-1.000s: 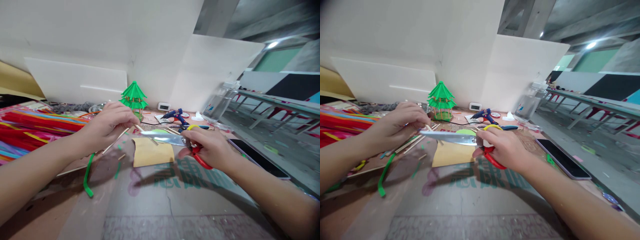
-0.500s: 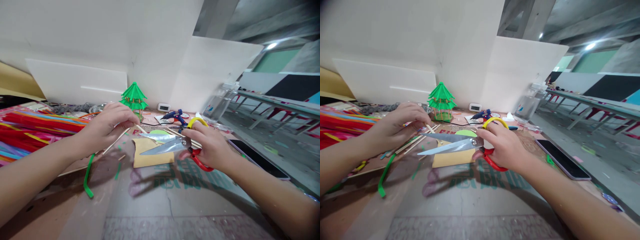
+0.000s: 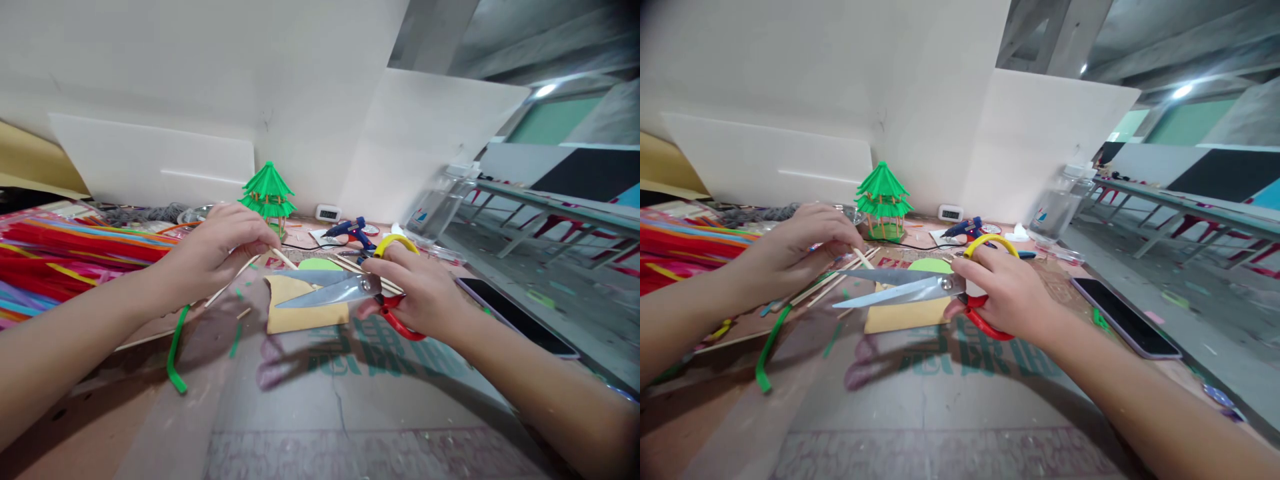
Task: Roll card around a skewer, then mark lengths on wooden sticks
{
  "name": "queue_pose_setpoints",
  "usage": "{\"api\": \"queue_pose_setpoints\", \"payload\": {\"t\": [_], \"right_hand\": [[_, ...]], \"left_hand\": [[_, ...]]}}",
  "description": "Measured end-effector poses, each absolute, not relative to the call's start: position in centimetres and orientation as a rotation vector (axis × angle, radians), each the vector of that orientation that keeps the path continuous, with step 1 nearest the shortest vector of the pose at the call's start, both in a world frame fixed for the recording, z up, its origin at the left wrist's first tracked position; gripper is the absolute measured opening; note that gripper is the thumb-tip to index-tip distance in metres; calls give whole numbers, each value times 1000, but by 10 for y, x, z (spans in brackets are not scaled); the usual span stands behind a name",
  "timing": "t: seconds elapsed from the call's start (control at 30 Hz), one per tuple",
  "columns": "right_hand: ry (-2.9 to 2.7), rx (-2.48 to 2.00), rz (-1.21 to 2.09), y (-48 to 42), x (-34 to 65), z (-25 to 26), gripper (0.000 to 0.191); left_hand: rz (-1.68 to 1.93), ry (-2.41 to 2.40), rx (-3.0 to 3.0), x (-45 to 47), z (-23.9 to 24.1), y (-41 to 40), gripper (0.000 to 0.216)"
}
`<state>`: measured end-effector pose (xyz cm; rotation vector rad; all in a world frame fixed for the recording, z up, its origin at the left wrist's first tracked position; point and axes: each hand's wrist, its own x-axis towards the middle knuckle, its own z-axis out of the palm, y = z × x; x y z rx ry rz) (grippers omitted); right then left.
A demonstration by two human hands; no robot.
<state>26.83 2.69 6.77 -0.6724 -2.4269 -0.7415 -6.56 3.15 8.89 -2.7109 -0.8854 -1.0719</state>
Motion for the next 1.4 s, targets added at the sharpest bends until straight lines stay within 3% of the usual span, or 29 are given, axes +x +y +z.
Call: {"api": "queue_pose_setpoints", "payload": {"t": [0.37,0.5,0.73,1.4], "right_hand": [[-2437,-728,-743,26,272,66,41],[-2442,-730,-531,25,270,66,32],[-2254,-853,-288,28,266,67,59],[-2314,-860,-78,11,246,53,57]], "left_hand": [[-1053,-920,-2703,-66,87,31,21],[-1032,-941,-2711,-66,89,31,22],[-1090,-1194,-2832,-57,86,19,23],[-1136,-1108,-3012,-35,56,-5,27]]}}
